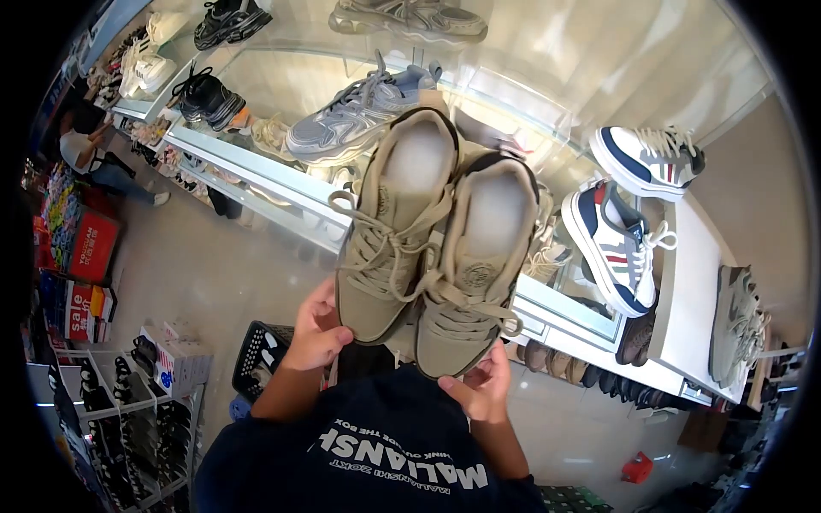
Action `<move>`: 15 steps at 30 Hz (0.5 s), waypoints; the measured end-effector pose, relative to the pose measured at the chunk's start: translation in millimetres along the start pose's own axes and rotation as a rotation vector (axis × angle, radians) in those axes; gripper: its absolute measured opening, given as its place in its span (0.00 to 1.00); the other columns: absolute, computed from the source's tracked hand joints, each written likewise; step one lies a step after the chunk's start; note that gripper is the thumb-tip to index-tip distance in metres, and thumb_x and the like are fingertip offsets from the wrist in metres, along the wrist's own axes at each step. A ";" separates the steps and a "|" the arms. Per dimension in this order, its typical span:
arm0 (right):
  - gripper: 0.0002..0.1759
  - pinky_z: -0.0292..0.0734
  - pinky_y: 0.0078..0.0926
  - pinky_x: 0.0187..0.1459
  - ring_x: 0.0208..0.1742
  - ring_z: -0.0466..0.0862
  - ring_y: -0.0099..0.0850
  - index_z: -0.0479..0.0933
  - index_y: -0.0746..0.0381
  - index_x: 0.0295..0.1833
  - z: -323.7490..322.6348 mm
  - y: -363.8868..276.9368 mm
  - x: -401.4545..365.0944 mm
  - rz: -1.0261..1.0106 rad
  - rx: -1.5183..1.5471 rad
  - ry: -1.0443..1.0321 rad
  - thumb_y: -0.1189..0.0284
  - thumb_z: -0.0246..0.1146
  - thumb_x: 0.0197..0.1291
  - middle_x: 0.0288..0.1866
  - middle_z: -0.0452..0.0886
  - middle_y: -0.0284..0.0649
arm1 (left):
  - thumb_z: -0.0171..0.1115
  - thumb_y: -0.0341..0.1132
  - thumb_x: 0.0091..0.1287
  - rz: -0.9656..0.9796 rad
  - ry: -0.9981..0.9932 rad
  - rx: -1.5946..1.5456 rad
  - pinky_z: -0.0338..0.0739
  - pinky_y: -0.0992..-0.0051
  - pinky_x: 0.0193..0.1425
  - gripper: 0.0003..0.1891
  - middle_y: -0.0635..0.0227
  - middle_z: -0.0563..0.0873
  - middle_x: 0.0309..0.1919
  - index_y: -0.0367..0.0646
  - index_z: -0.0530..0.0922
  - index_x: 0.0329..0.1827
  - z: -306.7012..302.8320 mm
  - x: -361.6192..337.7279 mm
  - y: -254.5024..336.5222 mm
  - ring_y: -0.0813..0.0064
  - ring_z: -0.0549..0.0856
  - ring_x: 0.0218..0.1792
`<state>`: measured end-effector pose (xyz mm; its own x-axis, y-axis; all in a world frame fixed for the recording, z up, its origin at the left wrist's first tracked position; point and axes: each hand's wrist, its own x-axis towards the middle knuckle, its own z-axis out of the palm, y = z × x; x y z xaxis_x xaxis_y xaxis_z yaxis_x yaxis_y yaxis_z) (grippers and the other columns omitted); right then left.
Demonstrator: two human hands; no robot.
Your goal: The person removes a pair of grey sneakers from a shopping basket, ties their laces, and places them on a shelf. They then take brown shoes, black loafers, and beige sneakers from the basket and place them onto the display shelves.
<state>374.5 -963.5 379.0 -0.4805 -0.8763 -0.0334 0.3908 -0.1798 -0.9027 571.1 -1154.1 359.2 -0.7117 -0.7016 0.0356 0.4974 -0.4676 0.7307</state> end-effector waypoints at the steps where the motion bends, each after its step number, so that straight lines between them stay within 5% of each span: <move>1: 0.49 0.74 0.38 0.72 0.70 0.80 0.37 0.62 0.68 0.76 10.2 8.7 8.5 -0.043 -0.071 -0.044 0.88 0.77 0.48 0.68 0.80 0.45 | 0.74 0.21 0.60 0.038 -0.014 0.042 0.72 0.67 0.75 0.49 0.56 0.79 0.72 0.31 0.56 0.84 -5.6 0.8 17.5 0.66 0.79 0.71; 8: 0.52 0.72 0.40 0.73 0.73 0.77 0.38 0.53 0.64 0.82 165.1 61.5 128.6 -0.075 0.028 -0.188 0.87 0.74 0.55 0.72 0.75 0.49 | 0.69 0.26 0.66 0.291 -0.003 0.200 0.68 0.68 0.78 0.45 0.53 0.75 0.75 0.26 0.55 0.83 -114.3 42.7 161.1 0.65 0.76 0.74; 15: 0.49 0.70 0.34 0.73 0.71 0.77 0.34 0.49 0.60 0.85 296.0 105.9 257.1 -0.108 0.093 -0.098 0.84 0.68 0.64 0.72 0.76 0.46 | 0.66 0.26 0.73 0.219 0.044 0.274 0.83 0.69 0.62 0.38 0.61 0.81 0.68 0.39 0.60 0.84 -218.3 146.1 259.5 0.72 0.84 0.63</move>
<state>524.7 -1340.1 401.8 -0.4462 -0.8884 0.1078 0.4144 -0.3119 -0.8550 704.5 -1495.4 405.2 -0.5775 -0.7948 0.1865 0.4801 -0.1458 0.8650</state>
